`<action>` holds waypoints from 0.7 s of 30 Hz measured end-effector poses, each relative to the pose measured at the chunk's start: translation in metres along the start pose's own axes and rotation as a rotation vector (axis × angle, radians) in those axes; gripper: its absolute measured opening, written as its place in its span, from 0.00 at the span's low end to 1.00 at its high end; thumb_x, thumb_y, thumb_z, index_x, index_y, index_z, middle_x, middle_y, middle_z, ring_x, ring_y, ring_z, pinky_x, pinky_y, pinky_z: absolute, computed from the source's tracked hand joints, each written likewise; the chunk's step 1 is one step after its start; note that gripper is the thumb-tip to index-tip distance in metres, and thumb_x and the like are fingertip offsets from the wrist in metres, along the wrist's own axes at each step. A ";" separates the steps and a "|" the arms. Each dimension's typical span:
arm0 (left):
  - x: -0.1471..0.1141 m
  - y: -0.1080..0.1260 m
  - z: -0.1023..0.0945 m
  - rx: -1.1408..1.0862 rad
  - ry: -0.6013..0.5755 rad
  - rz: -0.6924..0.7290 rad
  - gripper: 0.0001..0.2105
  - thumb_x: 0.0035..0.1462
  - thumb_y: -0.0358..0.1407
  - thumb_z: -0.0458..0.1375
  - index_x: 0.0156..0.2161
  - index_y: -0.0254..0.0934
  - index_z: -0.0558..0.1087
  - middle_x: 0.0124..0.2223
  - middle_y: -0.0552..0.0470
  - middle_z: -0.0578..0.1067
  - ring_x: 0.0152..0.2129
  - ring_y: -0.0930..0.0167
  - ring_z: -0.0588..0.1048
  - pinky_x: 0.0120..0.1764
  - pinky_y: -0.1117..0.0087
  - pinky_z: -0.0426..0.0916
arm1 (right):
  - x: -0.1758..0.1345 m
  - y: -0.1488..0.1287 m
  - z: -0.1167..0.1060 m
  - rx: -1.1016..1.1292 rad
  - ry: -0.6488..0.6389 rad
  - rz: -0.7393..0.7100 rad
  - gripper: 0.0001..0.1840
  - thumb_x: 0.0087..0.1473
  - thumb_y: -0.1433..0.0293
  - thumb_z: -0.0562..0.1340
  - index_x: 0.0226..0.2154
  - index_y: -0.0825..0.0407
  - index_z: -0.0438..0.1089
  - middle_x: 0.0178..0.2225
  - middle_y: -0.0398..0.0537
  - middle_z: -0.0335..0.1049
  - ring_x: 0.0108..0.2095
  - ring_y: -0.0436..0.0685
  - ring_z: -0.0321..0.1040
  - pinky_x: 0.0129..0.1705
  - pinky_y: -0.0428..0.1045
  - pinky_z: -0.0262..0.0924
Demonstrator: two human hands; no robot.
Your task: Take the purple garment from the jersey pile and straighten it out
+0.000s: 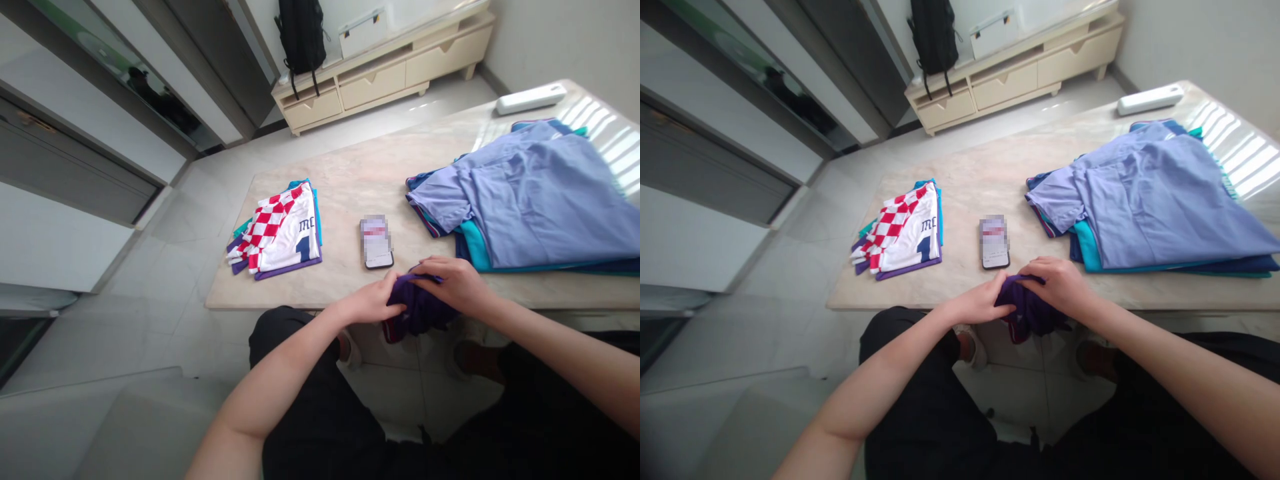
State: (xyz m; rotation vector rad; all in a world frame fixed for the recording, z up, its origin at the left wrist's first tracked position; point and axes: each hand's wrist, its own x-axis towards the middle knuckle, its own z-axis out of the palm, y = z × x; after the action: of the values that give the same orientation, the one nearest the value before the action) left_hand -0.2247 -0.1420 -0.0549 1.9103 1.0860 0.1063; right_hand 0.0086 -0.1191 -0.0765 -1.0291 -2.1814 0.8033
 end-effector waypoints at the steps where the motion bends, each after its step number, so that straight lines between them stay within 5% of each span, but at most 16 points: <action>1: 0.002 -0.002 0.002 -0.003 0.003 0.014 0.28 0.57 0.38 0.63 0.60 0.35 0.62 0.53 0.39 0.77 0.48 0.57 0.77 0.49 0.59 0.71 | -0.001 -0.002 -0.002 0.022 0.019 0.000 0.09 0.61 0.64 0.62 0.37 0.46 0.79 0.37 0.51 0.79 0.40 0.64 0.76 0.43 0.56 0.67; 6: 0.006 -0.002 0.005 0.025 -0.079 0.025 0.10 0.62 0.38 0.58 0.47 0.38 0.75 0.45 0.47 0.81 0.41 0.61 0.79 0.44 0.64 0.72 | -0.002 -0.009 -0.013 0.070 0.148 0.040 0.08 0.60 0.61 0.62 0.36 0.45 0.77 0.38 0.50 0.79 0.41 0.64 0.75 0.45 0.57 0.66; 11: 0.004 0.006 -0.002 -0.033 -0.065 0.048 0.14 0.66 0.44 0.56 0.40 0.35 0.76 0.37 0.50 0.81 0.34 0.66 0.78 0.38 0.69 0.70 | 0.005 -0.001 -0.022 0.103 0.165 0.159 0.06 0.60 0.64 0.59 0.35 0.47 0.71 0.34 0.48 0.75 0.36 0.62 0.72 0.40 0.55 0.64; 14: 0.002 0.005 -0.005 -0.071 -0.058 0.066 0.15 0.66 0.46 0.57 0.37 0.35 0.76 0.36 0.52 0.80 0.33 0.68 0.76 0.38 0.71 0.69 | 0.007 0.001 -0.021 0.168 0.080 0.045 0.07 0.56 0.70 0.58 0.38 0.48 0.69 0.40 0.50 0.75 0.44 0.63 0.71 0.47 0.55 0.65; 17: 0.002 0.000 -0.004 -0.095 -0.049 0.068 0.15 0.65 0.45 0.57 0.36 0.34 0.76 0.35 0.52 0.79 0.33 0.68 0.76 0.37 0.71 0.69 | 0.004 -0.006 -0.014 0.226 -0.136 -0.079 0.16 0.56 0.70 0.60 0.48 0.48 0.70 0.51 0.52 0.74 0.52 0.64 0.70 0.55 0.56 0.63; 21: 0.003 -0.003 -0.001 -0.025 -0.056 0.055 0.13 0.64 0.42 0.58 0.35 0.34 0.76 0.37 0.50 0.80 0.34 0.67 0.77 0.38 0.71 0.69 | -0.001 -0.012 0.002 0.158 -0.287 -0.049 0.19 0.61 0.62 0.62 0.53 0.48 0.72 0.48 0.52 0.77 0.47 0.63 0.74 0.50 0.55 0.66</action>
State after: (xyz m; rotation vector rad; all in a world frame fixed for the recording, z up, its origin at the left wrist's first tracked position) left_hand -0.2253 -0.1388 -0.0581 1.9099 0.9910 0.0967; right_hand 0.0024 -0.1270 -0.0690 -0.8201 -2.3236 1.1389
